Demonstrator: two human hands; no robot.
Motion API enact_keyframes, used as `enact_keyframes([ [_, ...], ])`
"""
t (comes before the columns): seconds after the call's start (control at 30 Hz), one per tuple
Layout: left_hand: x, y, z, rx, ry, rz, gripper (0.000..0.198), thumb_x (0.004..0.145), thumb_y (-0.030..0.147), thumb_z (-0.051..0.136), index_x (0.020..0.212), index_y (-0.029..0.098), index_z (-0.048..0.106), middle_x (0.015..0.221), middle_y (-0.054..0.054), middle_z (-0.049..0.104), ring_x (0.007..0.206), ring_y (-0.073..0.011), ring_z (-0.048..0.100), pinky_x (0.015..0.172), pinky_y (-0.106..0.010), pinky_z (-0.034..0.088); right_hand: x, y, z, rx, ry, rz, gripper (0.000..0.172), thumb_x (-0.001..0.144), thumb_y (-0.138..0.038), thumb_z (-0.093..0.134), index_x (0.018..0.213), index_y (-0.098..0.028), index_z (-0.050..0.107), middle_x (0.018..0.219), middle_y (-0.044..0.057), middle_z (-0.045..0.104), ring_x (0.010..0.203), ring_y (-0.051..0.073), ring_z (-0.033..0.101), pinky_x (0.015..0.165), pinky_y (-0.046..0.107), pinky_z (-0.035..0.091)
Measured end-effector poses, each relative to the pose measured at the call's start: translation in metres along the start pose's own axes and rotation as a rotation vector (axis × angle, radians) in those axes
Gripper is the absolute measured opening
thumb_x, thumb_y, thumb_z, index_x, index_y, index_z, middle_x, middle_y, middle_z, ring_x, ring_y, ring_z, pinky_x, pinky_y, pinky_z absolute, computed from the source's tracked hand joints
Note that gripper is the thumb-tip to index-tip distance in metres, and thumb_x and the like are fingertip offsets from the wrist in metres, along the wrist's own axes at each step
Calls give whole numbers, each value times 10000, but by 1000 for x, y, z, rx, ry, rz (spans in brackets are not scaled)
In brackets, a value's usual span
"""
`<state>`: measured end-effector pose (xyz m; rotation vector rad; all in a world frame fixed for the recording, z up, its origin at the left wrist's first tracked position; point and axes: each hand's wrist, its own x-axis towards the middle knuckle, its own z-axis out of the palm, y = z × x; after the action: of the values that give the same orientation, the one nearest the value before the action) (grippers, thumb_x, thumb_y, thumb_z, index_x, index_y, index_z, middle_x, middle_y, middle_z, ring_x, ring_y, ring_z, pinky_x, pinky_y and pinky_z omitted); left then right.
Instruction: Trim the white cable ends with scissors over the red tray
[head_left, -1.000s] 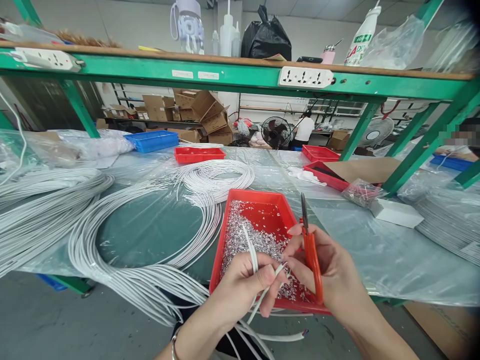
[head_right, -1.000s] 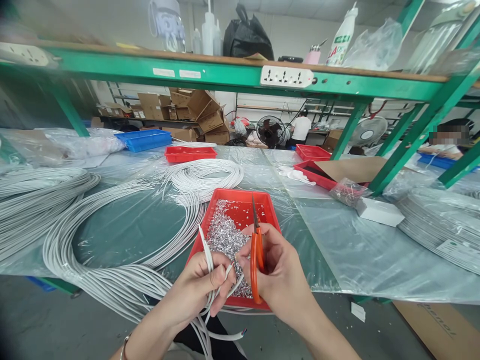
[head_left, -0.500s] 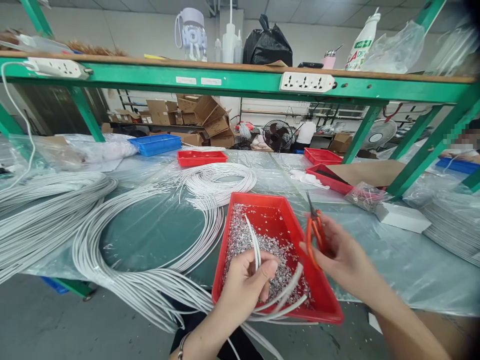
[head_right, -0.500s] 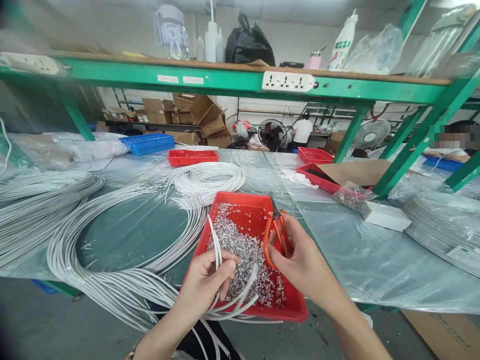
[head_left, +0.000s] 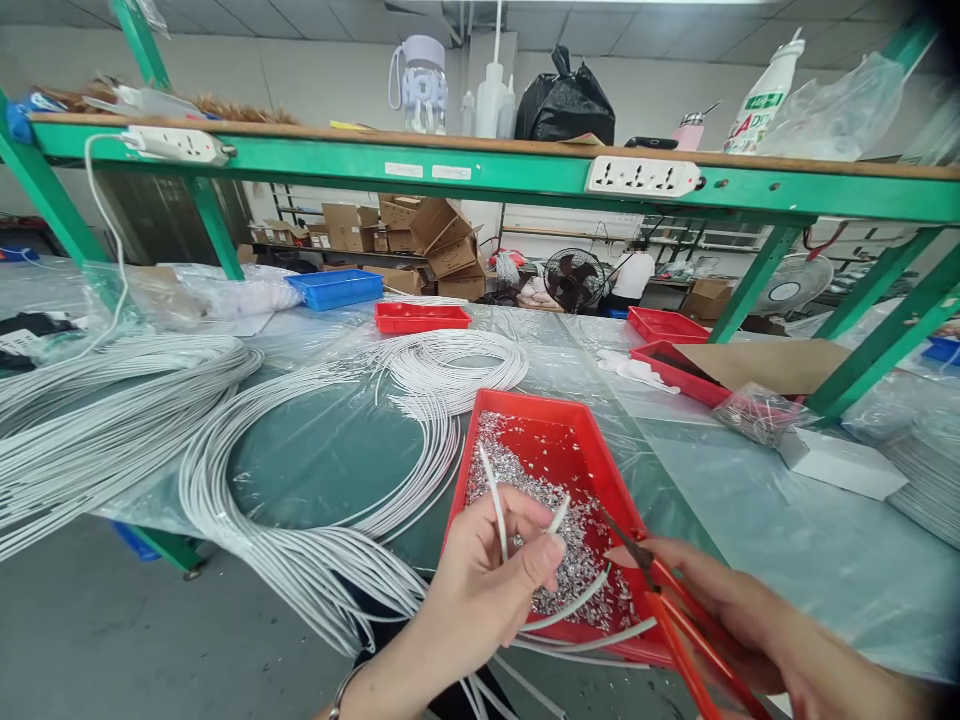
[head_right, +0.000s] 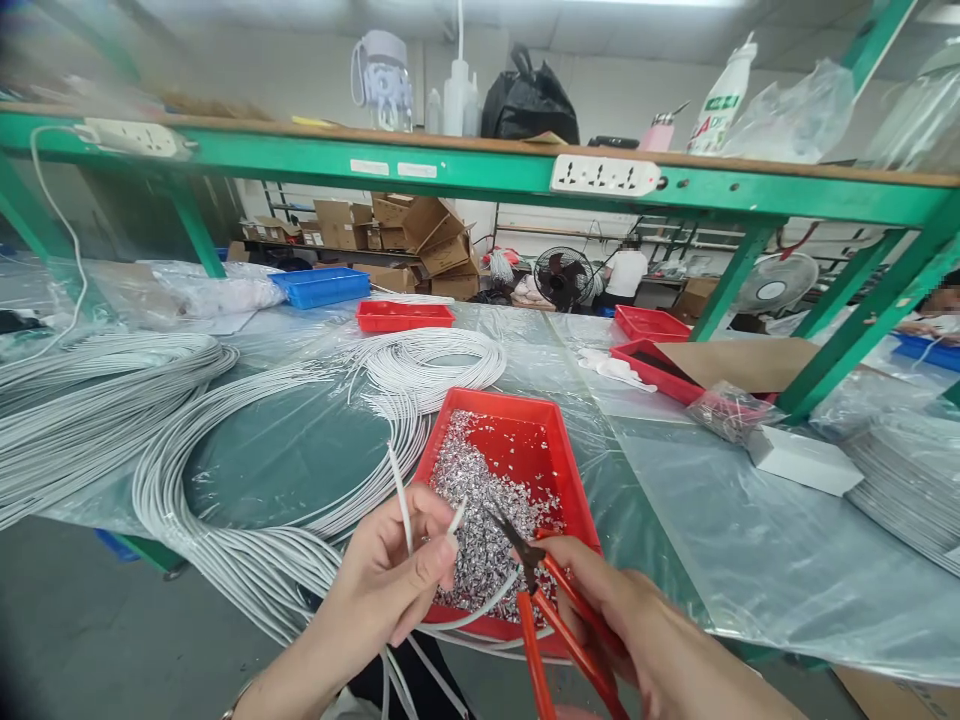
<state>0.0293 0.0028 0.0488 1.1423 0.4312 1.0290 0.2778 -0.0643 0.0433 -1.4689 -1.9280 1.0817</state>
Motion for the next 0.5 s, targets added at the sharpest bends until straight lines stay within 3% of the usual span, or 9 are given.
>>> enact_keyframes([
  [0.03,-2,-1,1,111,34,-1,292,836,374,528,917,115,418,651,14,469,435,13,370,406,-112,276,3,-7,-1,-79,-98,3,675,838,-383,499,1363,-441,79,1390,-1,242,1217,200,378,971,256,397],
  [0.1,-4,-4,1,276,78,5,290,840,387,518,892,107,464,640,2,428,555,-18,376,510,-139,317,9,-22,-4,-195,-141,-23,603,885,-386,423,1379,-396,78,1392,17,251,1211,180,386,997,260,371],
  [0.23,-6,-5,2,339,84,-32,328,831,437,508,868,111,485,572,17,330,512,-38,276,465,-180,233,13,-39,-7,-244,-213,-30,543,908,-440,346,1384,-310,120,1363,72,308,1156,167,444,973,271,395],
  [0.37,-4,-1,5,340,117,-2,316,772,397,589,788,94,501,562,6,387,525,-44,347,493,-173,283,9,-39,-7,-282,-217,-26,559,911,-457,315,1407,-285,124,1349,90,312,1175,170,422,942,258,420],
  [0.5,-3,1,6,273,134,44,286,753,355,612,741,80,531,589,-15,454,517,-34,364,483,-162,301,12,-49,-7,-411,-151,-118,534,909,-396,344,1406,-283,185,1228,74,460,1050,141,519,832,208,485],
])
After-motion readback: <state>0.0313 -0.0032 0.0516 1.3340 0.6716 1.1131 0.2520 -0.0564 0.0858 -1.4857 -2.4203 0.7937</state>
